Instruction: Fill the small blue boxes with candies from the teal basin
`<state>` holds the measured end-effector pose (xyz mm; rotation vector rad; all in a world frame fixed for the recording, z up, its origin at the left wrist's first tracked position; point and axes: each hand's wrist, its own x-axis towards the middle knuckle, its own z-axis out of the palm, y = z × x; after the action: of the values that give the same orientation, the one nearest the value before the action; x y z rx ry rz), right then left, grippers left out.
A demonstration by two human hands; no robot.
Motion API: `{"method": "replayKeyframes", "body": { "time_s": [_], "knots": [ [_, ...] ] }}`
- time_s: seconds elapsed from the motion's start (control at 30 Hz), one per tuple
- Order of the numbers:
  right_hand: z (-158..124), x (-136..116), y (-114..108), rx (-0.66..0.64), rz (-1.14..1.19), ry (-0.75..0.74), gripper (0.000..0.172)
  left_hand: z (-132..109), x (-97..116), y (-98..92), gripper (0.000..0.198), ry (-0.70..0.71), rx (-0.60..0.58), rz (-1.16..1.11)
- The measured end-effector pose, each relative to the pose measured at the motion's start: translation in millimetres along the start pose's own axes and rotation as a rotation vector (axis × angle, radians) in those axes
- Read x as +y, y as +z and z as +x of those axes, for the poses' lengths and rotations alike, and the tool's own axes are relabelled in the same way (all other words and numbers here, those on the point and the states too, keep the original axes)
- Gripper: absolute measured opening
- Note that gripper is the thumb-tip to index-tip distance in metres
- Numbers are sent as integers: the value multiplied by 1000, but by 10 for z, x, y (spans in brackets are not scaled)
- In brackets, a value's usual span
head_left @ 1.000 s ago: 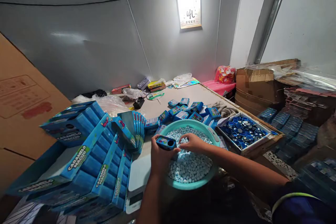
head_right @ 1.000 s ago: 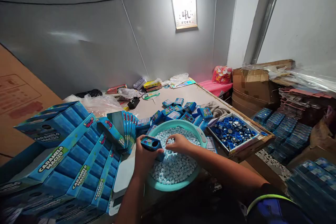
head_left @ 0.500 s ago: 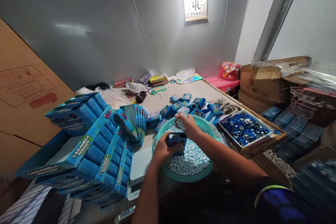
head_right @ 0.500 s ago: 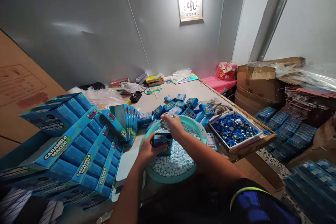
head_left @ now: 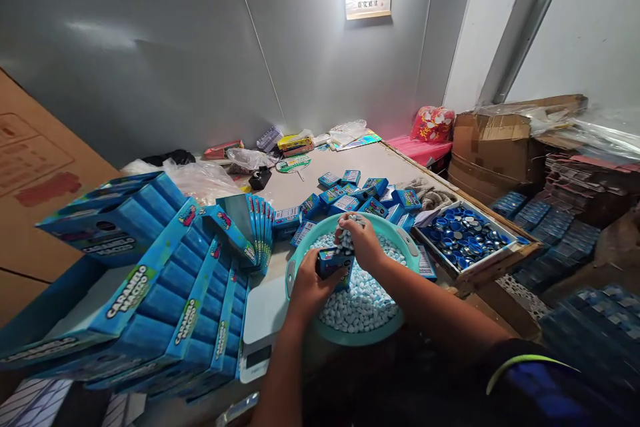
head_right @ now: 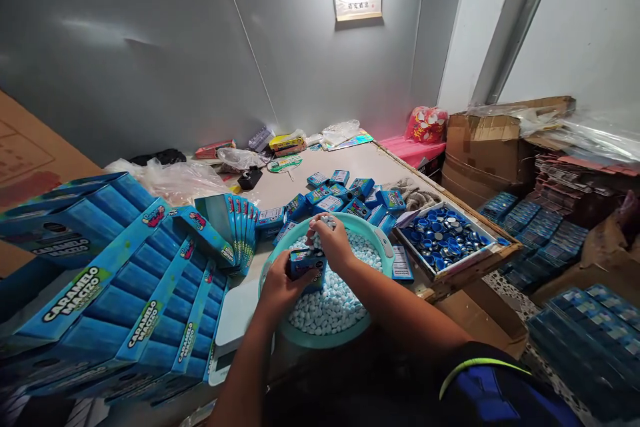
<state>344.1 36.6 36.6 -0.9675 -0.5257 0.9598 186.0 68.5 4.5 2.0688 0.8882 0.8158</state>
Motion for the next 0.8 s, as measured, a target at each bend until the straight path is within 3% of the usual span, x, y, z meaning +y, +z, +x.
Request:
{"method": "replayKeyframes", "body": {
  "time_s": [0.17,0.47,0.67,0.8],
  "knots": [
    [2,21,-6,-19,47,10,27,-27,-15,17,43,40,17,35],
    [-13,28,3,-70,-61,-40,27,-70,-12,9,49,-78,-44,6],
    [7,125,-19,-125,-248,-175,37,-85,13,17,47,-95,-31,-2],
    [-21,168,-24,-108,-498,-277,43,-91,17,13,49,-94,0,-2]
  ]
}}
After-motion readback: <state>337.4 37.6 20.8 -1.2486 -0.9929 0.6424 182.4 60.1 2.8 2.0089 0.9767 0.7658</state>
